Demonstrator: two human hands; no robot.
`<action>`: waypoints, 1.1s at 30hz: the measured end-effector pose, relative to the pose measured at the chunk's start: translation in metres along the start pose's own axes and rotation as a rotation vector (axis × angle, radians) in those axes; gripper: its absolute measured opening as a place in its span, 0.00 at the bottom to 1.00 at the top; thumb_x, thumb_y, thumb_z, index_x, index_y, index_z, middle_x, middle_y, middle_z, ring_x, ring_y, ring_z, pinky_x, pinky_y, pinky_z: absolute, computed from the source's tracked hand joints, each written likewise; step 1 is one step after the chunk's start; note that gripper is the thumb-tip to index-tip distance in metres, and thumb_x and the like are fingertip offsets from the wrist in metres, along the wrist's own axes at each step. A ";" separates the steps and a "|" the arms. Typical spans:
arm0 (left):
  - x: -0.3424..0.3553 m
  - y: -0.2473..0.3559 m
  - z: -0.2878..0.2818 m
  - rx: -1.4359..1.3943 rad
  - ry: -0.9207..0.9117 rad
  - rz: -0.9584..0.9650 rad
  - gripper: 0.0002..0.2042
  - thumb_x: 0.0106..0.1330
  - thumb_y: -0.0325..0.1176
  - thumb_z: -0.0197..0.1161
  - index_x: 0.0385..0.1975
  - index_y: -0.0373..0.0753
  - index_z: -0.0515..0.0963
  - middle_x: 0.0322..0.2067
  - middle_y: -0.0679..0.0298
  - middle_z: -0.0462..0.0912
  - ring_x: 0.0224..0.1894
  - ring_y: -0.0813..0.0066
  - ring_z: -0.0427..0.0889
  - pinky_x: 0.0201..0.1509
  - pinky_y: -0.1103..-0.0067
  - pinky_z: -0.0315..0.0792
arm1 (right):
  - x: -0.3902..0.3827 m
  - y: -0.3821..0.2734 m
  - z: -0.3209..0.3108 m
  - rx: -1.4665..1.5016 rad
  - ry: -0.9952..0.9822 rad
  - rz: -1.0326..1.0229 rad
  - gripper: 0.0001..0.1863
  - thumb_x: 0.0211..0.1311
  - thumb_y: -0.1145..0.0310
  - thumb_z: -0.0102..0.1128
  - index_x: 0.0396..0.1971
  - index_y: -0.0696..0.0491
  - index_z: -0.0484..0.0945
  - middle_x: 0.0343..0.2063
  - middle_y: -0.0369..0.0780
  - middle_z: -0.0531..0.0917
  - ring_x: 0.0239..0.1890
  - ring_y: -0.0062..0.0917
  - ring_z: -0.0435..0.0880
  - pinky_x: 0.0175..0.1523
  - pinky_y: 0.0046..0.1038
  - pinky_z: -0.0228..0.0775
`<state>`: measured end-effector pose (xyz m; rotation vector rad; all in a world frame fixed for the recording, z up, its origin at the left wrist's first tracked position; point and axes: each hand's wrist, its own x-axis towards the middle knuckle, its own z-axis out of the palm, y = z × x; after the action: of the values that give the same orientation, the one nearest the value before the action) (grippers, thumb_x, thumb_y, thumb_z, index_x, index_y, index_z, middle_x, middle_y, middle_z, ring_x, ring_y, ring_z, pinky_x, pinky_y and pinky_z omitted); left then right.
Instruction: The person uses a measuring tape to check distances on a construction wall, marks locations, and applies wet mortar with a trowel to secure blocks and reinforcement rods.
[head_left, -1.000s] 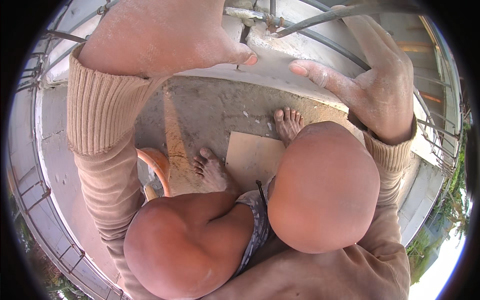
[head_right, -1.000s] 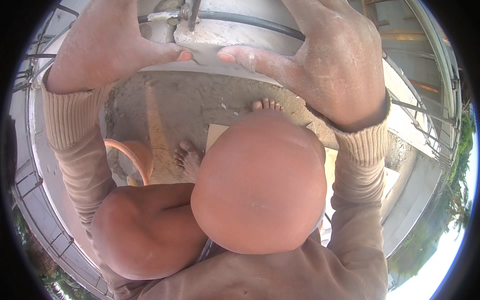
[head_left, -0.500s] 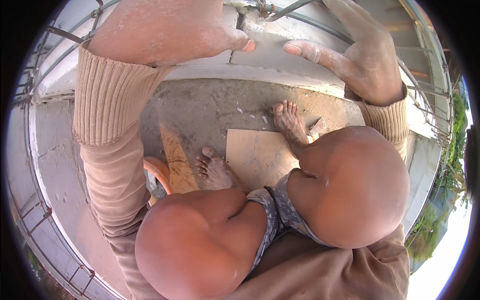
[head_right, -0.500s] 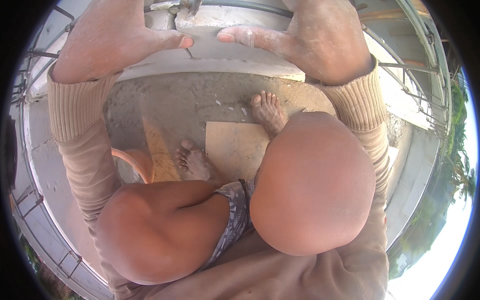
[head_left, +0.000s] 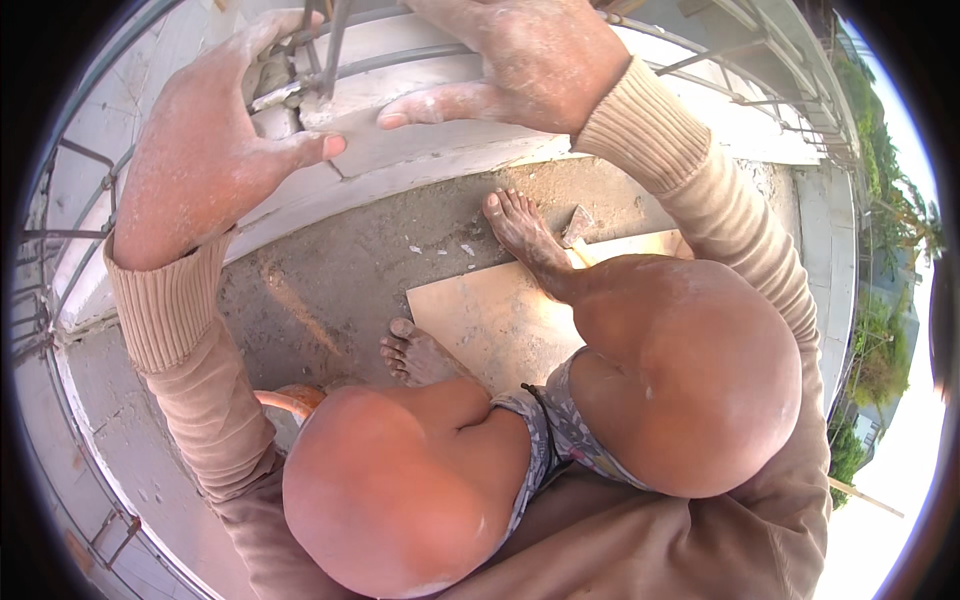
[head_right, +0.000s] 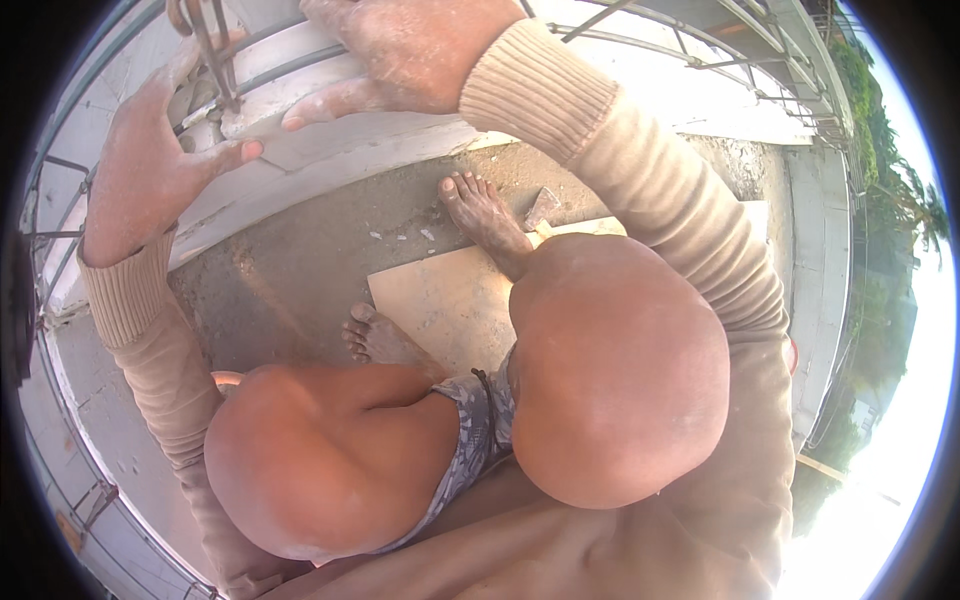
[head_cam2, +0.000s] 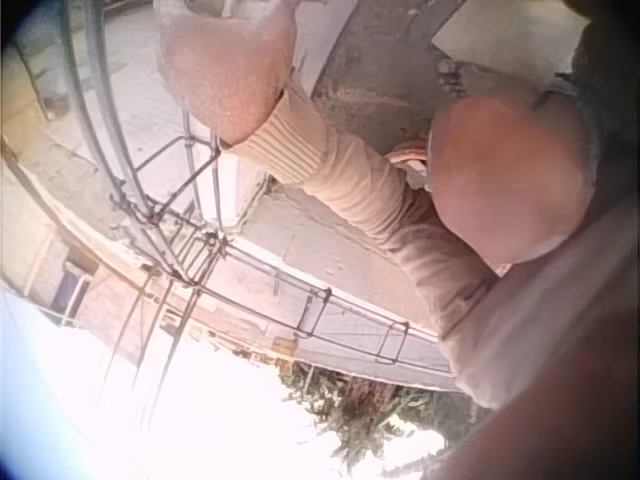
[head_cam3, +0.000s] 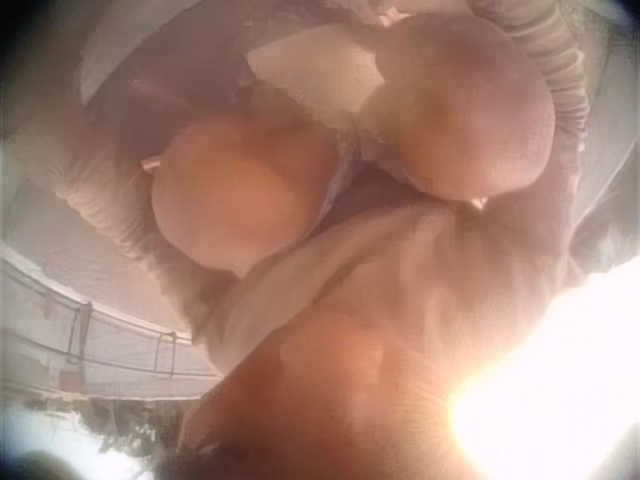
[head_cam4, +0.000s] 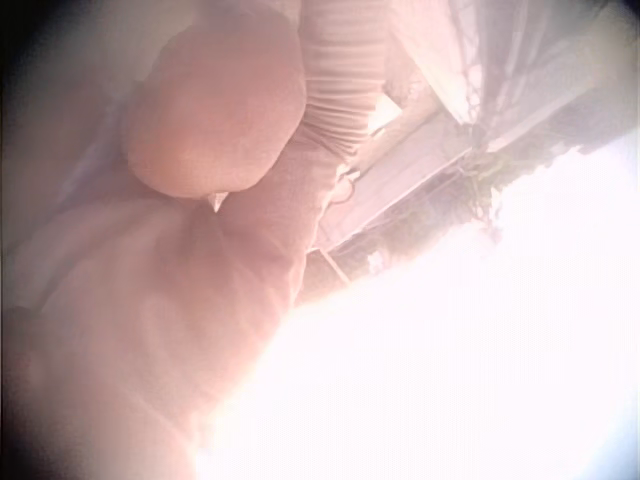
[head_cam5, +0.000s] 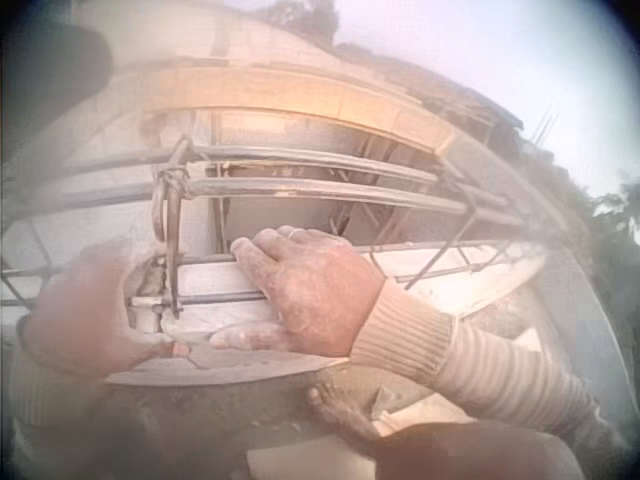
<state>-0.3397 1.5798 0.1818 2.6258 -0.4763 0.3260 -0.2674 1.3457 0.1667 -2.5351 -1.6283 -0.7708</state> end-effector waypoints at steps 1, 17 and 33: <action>0.002 -0.006 0.002 -0.043 -0.037 0.030 0.39 0.46 0.41 0.82 0.61 0.34 0.76 0.53 0.48 0.84 0.57 0.51 0.82 0.63 0.63 0.73 | -0.003 -0.002 0.003 0.175 -0.136 0.156 0.45 0.54 0.30 0.66 0.53 0.61 0.81 0.43 0.47 0.87 0.47 0.44 0.88 0.50 0.39 0.82; -0.003 -0.029 0.001 -0.003 -0.126 0.030 0.48 0.48 0.59 0.81 0.64 0.31 0.72 0.57 0.46 0.78 0.56 0.45 0.78 0.62 0.60 0.71 | -0.011 -0.001 0.004 0.242 -0.253 0.163 0.48 0.61 0.29 0.58 0.59 0.64 0.75 0.53 0.48 0.81 0.59 0.41 0.79 0.64 0.45 0.68; -0.015 -0.039 0.004 0.004 -0.142 -0.061 0.50 0.54 0.63 0.76 0.65 0.26 0.68 0.60 0.44 0.76 0.61 0.45 0.75 0.66 0.59 0.66 | -0.013 -0.002 0.023 0.304 -0.073 0.084 0.43 0.56 0.40 0.64 0.53 0.70 0.78 0.46 0.49 0.83 0.50 0.39 0.81 0.54 0.47 0.69</action>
<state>-0.3383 1.6152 0.1586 2.6730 -0.4407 0.1212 -0.2642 1.3416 0.1405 -2.4195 -1.5122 -0.3929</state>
